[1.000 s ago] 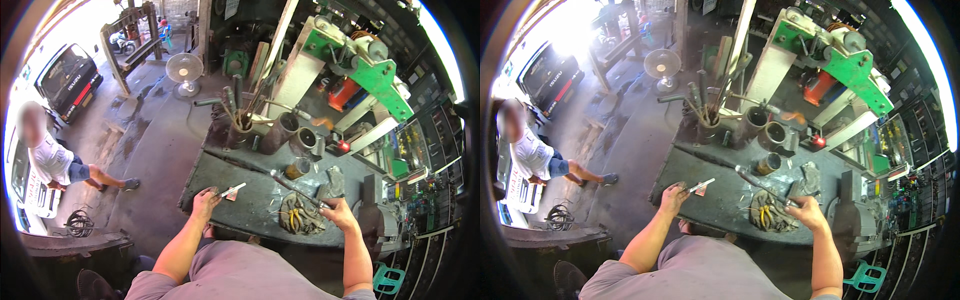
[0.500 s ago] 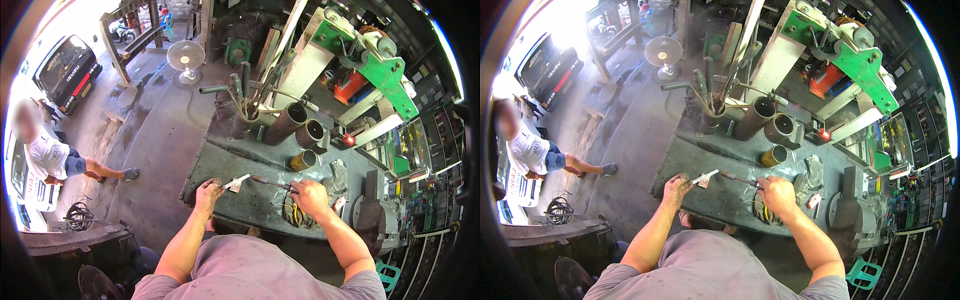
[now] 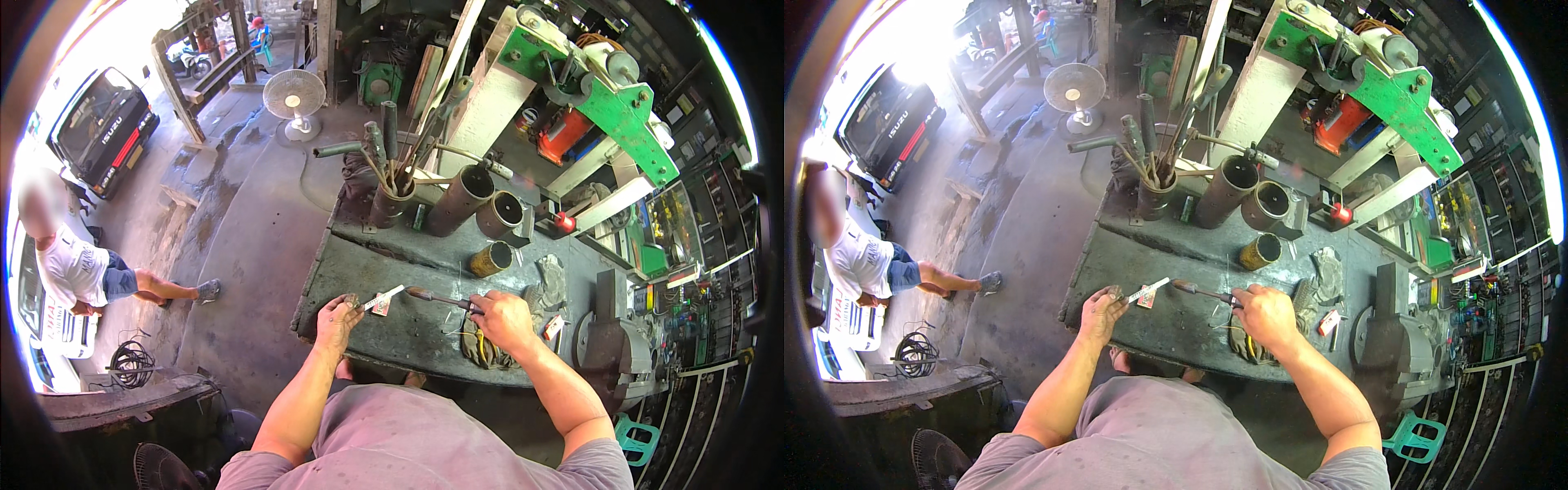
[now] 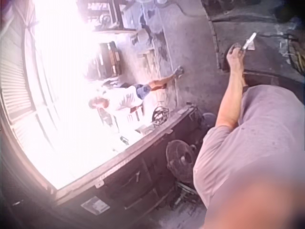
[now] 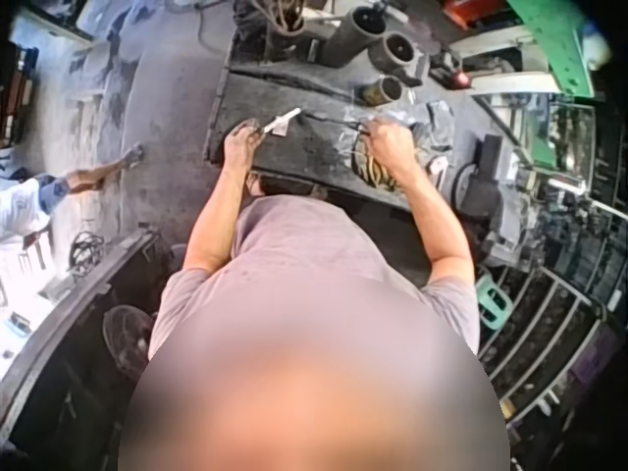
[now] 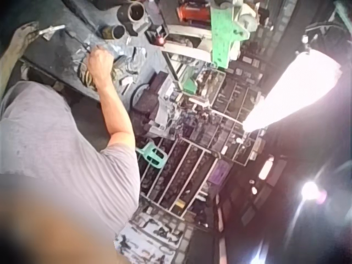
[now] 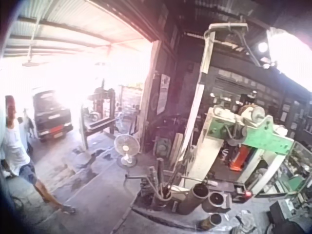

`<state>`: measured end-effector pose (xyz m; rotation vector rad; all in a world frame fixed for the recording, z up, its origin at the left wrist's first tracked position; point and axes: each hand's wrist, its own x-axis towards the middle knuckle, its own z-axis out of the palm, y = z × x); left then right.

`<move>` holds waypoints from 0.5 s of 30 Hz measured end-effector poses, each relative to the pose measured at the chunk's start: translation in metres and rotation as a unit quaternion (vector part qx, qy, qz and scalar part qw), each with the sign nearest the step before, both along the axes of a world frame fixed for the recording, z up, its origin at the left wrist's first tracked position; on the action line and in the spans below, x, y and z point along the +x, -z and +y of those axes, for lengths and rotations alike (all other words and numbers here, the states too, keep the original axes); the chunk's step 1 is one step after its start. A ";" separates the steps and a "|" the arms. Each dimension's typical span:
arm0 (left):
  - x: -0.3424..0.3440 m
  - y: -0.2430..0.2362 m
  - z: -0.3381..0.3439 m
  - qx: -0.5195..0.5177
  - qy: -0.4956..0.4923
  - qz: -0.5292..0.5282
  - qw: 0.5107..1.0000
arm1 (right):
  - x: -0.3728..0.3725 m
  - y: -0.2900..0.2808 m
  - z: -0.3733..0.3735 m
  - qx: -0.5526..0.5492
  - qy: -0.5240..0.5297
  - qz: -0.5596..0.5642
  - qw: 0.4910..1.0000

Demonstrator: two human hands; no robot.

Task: The person manipulates a small mechanical component on a workbench, using pliers and a torch to heat and adjust it. They repeatedly inspect the part, reposition it, and apply heat while another person stands nearby.

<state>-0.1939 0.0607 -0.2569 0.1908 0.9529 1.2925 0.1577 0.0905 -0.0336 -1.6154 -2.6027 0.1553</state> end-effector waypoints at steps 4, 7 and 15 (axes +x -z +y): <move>-0.001 0.001 0.000 -0.007 0.000 0.004 1.000 | 0.000 -0.002 -0.001 0.003 -0.002 -0.006 1.000; -0.001 0.001 0.001 -0.001 0.002 0.004 1.000 | 0.001 -0.005 -0.002 0.001 -0.007 -0.016 1.000; 0.000 0.000 0.000 0.003 -0.006 -0.003 1.000 | 0.003 -0.001 -0.004 0.015 0.004 0.010 1.000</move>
